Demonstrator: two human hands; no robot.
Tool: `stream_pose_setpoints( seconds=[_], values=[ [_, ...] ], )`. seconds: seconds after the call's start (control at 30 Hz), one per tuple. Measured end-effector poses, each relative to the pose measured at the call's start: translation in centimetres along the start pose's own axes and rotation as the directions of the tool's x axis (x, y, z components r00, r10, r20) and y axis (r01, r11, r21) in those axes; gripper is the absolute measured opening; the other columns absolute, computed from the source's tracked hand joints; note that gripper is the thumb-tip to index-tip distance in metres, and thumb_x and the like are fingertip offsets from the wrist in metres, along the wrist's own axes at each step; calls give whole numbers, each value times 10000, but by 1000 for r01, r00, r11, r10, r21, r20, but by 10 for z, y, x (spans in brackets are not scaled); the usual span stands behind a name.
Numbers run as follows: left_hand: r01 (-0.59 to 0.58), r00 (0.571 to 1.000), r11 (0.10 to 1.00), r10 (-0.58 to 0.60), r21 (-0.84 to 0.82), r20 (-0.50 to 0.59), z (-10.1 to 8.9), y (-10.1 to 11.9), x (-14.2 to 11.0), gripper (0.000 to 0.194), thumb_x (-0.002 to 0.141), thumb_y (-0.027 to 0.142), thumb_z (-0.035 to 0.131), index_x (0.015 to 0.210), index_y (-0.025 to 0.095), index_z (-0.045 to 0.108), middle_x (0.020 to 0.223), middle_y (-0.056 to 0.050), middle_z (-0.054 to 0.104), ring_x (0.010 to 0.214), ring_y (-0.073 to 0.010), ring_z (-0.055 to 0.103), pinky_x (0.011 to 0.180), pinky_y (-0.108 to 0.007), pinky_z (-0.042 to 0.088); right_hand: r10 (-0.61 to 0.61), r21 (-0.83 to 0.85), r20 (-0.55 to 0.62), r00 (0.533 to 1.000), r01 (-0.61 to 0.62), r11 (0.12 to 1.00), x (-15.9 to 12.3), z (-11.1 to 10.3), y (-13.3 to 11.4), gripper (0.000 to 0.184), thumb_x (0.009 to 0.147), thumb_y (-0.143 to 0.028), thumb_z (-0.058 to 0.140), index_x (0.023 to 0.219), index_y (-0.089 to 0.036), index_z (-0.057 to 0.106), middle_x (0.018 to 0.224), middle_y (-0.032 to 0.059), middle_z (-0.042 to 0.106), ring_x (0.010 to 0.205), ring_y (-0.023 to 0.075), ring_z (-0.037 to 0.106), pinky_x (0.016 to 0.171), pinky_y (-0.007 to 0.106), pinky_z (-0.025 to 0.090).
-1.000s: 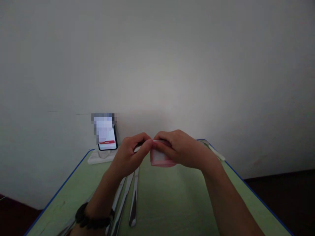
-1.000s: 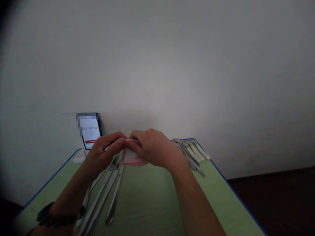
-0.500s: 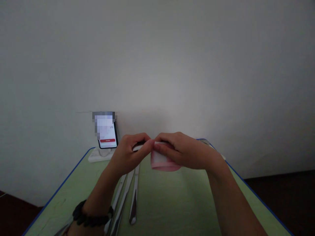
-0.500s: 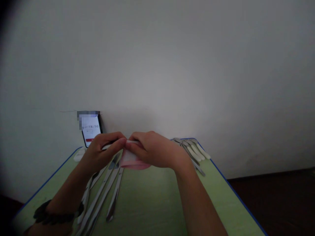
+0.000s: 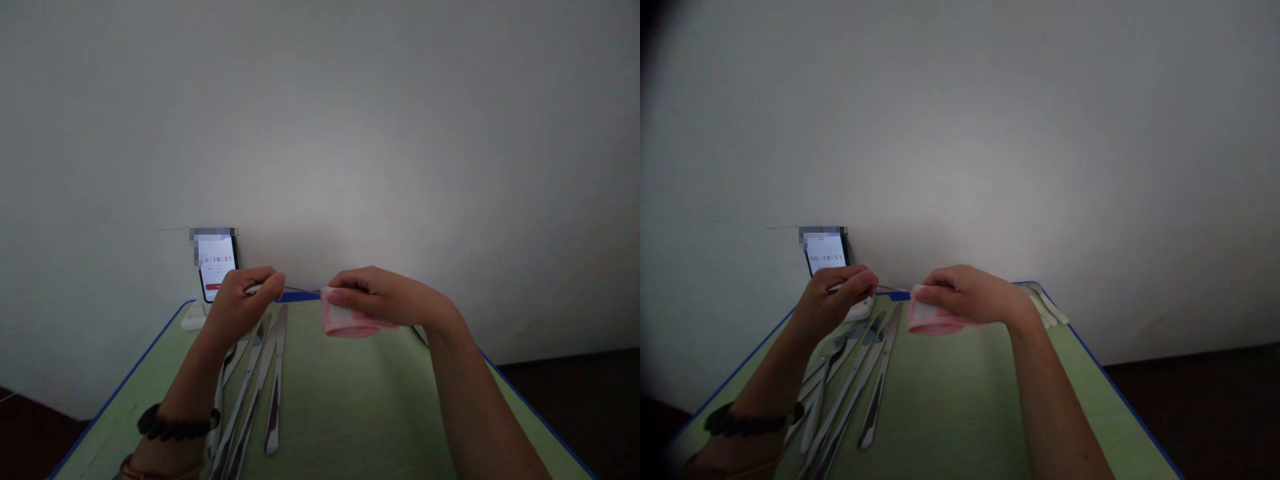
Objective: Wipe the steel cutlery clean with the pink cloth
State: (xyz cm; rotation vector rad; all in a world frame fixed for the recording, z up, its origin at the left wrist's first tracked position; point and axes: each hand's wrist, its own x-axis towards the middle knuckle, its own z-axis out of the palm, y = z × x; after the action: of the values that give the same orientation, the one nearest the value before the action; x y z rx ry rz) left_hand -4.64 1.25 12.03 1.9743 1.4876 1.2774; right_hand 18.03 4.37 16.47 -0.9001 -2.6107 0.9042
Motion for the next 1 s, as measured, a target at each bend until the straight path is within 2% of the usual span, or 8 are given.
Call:
stream_pose_setpoints(
  seconds=[0.13,0.33,0.53,0.73,0.87,1.0],
  values=[
    [16,1000,1000,-16,-18,-3,-2,-11,1,364,810,384,463,530,160,524,514,30,452,521,-103,429,500,-198,332,21,-16,21,1000,-20,1000,0,0,0,414,903,-458,388,913,-130,640,717,15,599,590,103,476,514,220,330],
    [76,996,996,-78,-46,-34,-10,-19,1,381,790,410,479,506,164,538,481,29,449,472,-103,403,451,-190,311,11,-49,47,999,-8,999,1,0,-1,404,896,-440,408,960,-125,652,790,41,653,641,124,523,548,231,353],
    [139,986,988,-145,-73,-81,-5,-18,2,369,781,401,483,505,165,545,483,24,468,475,-107,424,470,-194,354,43,-135,-64,997,-52,990,-1,-1,2,352,881,-390,447,997,-135,659,902,74,678,742,156,567,629,245,390],
    [285,956,940,-292,-188,-13,8,-18,5,380,736,442,537,486,157,552,448,29,478,440,-101,432,442,-196,346,90,-247,-94,991,-111,963,-2,0,1,320,890,-339,437,907,-139,686,848,82,683,704,151,560,614,239,364],
    [374,922,884,-387,-282,10,5,-17,5,354,681,445,580,482,154,561,441,30,491,428,-89,430,427,-184,339,57,-258,-92,994,-79,963,1,4,3,311,892,-336,447,876,-144,691,771,62,672,652,133,538,582,233,327],
    [467,881,813,-463,-347,101,4,-4,5,333,657,420,553,444,167,520,408,42,443,369,-69,348,374,-180,277,-14,-264,-74,997,-6,965,8,11,-2,323,908,-346,426,896,-141,676,752,50,662,633,124,524,575,231,309]
  ],
)
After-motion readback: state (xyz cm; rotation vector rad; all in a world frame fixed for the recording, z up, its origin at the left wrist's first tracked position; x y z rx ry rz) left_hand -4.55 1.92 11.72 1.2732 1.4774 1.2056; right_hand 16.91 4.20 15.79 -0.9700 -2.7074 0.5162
